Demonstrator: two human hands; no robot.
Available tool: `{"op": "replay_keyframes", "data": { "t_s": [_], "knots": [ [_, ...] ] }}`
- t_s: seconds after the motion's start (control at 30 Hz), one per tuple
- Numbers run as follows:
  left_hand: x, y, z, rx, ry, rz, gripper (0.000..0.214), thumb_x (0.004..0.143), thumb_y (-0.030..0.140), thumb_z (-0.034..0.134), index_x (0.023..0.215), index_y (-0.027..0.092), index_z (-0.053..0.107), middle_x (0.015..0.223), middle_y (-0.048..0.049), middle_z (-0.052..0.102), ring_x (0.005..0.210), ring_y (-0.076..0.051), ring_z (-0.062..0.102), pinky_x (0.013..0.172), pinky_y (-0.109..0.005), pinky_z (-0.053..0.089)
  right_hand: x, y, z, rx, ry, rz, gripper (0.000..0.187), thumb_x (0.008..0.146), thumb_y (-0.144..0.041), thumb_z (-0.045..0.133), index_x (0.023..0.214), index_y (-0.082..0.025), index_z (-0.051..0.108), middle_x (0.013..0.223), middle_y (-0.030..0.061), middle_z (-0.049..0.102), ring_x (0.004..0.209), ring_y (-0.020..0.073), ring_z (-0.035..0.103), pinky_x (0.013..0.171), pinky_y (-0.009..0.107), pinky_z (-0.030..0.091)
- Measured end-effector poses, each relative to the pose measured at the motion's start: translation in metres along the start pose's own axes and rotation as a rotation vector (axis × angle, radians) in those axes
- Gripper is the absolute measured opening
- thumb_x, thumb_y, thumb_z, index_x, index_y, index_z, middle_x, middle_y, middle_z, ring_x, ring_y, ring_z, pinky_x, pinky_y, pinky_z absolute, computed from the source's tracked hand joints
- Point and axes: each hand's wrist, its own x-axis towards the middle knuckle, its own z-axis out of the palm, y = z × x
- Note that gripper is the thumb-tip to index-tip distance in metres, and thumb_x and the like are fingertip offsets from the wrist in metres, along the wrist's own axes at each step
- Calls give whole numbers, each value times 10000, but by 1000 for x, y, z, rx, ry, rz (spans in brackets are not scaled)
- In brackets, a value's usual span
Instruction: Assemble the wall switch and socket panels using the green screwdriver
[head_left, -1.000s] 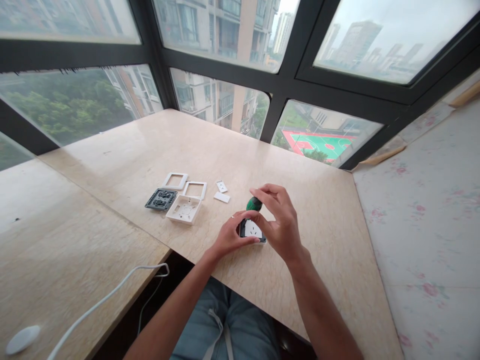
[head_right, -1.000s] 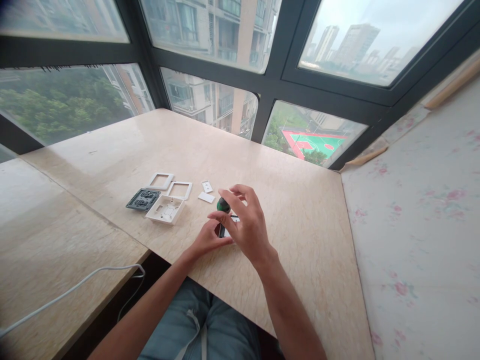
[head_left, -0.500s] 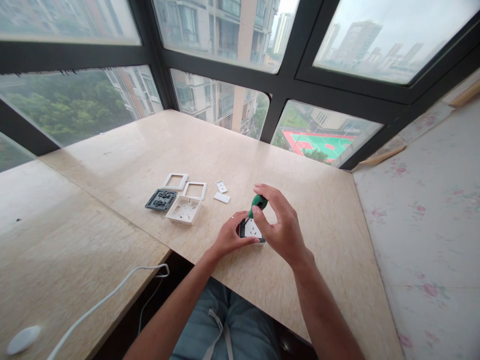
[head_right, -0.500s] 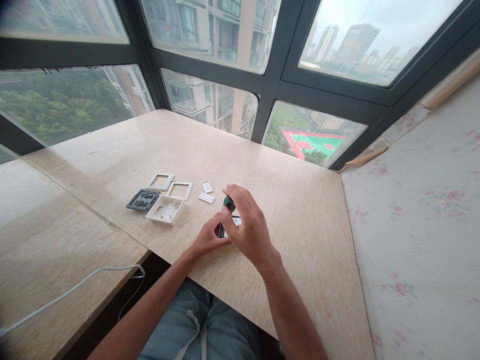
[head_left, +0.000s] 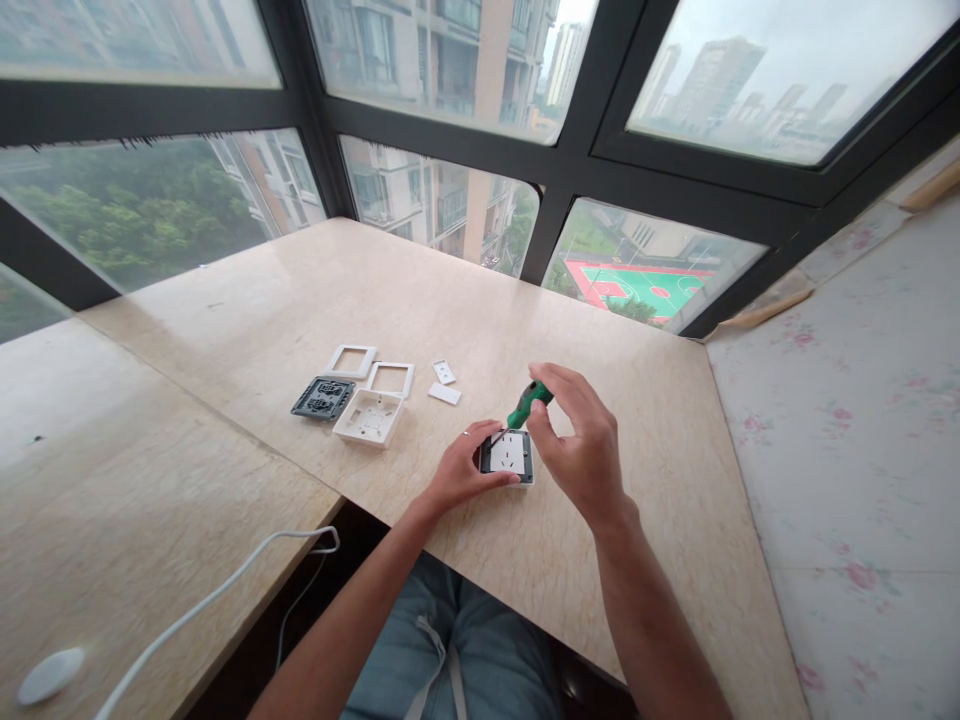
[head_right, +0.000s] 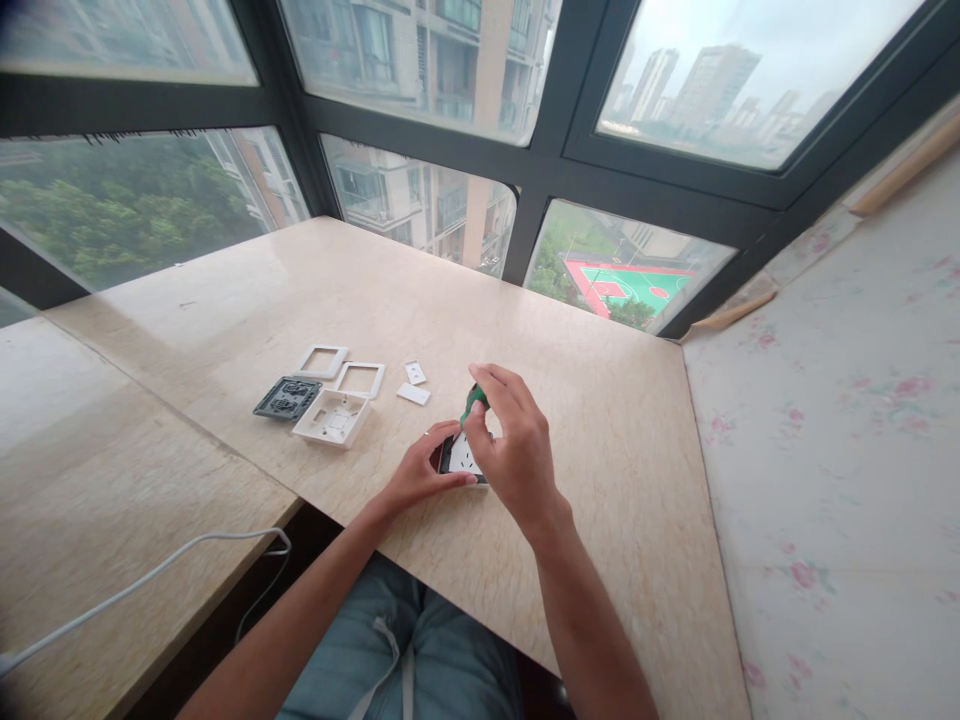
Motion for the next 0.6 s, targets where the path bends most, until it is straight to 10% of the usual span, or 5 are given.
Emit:
{"op": "replay_keyframes", "data": {
  "t_s": [0.33,0.6],
  "knots": [
    [0,-1,0,-9,-4,9,737,677,486,848,1315,244,569,1371,-126,579,1316,-320,512,1109,-510,414,-1,7,-2,24,46,120,195,932,-252,603,1100,-227,699,1090,98,661,1010,231,674,889,444,588],
    [0,0,0,-5,-5,22,726,676,490,847,1307,253,575,1361,-114,589,1300,-327,523,1090,-504,434,-8,9,14,444,25,263,346,874,-248,675,1180,-255,514,1323,102,568,1188,223,634,913,399,606]
  ]
}}
